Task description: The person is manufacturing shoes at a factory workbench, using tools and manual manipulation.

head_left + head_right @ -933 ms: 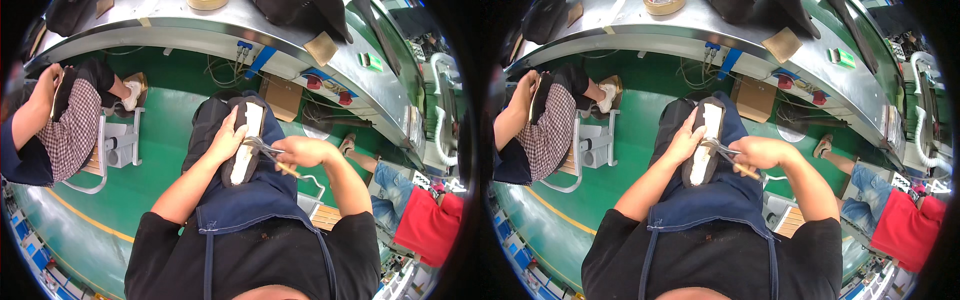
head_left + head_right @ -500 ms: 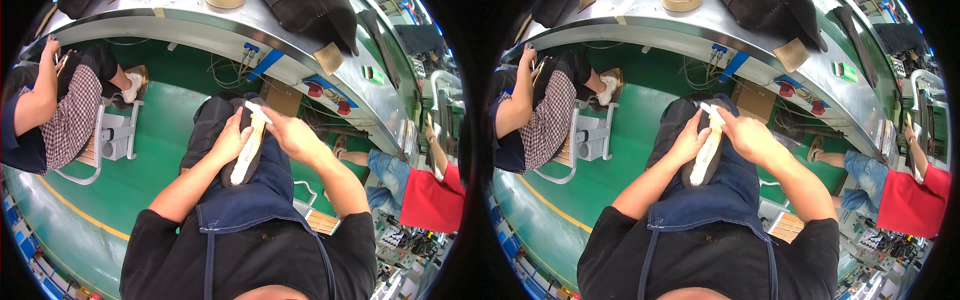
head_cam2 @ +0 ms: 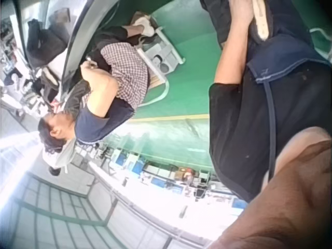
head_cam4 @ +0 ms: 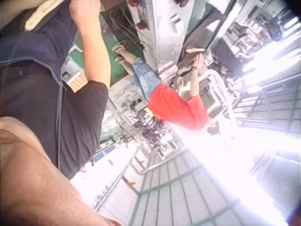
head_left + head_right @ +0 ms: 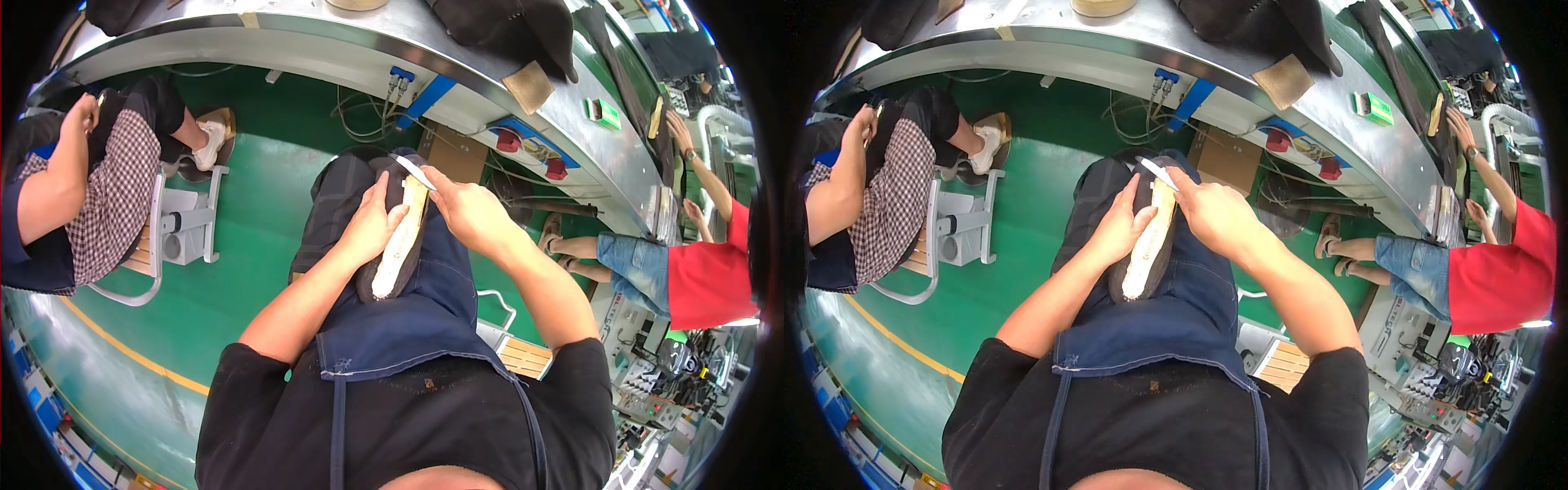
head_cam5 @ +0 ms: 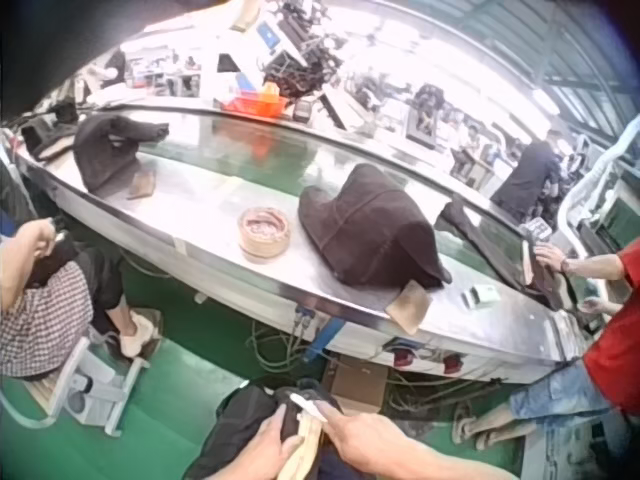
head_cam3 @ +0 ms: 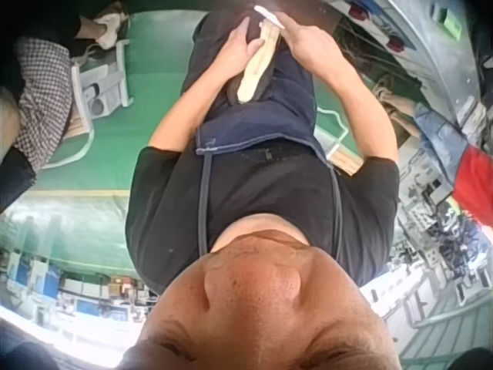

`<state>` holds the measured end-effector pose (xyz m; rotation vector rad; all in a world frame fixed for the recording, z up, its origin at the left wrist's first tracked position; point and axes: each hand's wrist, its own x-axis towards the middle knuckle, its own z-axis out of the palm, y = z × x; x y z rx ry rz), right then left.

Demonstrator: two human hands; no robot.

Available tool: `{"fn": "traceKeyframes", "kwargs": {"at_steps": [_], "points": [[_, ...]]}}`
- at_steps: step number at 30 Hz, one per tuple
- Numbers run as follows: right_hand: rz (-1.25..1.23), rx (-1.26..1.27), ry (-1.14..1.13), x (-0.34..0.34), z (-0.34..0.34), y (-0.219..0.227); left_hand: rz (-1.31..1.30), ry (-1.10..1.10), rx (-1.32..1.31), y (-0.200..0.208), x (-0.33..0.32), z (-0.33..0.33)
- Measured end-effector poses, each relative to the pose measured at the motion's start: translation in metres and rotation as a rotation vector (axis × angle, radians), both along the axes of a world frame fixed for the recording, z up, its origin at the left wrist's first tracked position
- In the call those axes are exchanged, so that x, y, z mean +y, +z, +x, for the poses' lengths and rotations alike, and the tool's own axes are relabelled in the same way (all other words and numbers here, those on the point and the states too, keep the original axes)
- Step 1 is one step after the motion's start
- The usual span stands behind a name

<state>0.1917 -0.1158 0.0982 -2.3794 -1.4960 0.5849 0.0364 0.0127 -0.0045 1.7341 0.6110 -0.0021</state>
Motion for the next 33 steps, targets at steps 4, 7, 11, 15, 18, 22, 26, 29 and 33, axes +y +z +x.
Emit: {"fn": "traceKeyframes", "kwargs": {"at_steps": [4,7,11,15,18,22,26,29,33], "points": [[0.074,0.017,-0.029,-0.006,-0.006,-0.010,-0.004,-0.010,0.033,0.002,-0.004,-0.005],[0.004,0.090,-0.078,-0.013,-0.008,-0.015,-0.003,0.003,0.163,0.000,-0.011,-0.016],[-0.004,0.317,-0.201,-0.025,-0.011,-0.012,-0.585,0.139,0.081,-0.006,-0.018,-0.039],[-0.009,0.505,-0.365,-0.040,-0.019,0.001,-0.781,0.267,0.013,-0.007,-0.039,-0.052],[0.047,0.577,-0.475,-0.054,-0.025,0.009,-0.422,0.253,0.067,-0.006,-0.051,-0.047],[0.172,0.627,-0.548,-0.079,-0.026,0.007,-0.273,0.168,0.026,-0.002,-0.061,-0.043],[0.301,0.564,-0.557,-0.102,-0.023,-0.001,-0.316,-0.110,-0.170,0.003,-0.068,-0.029],[0.253,0.732,-0.704,-0.117,-0.018,0.000,-0.382,-0.365,0.095,0.015,-0.059,-0.011],[0.165,0.890,-0.838,-0.126,-0.008,0.006,0.193,-0.369,-0.232,0.044,-0.040,0.028]]}}
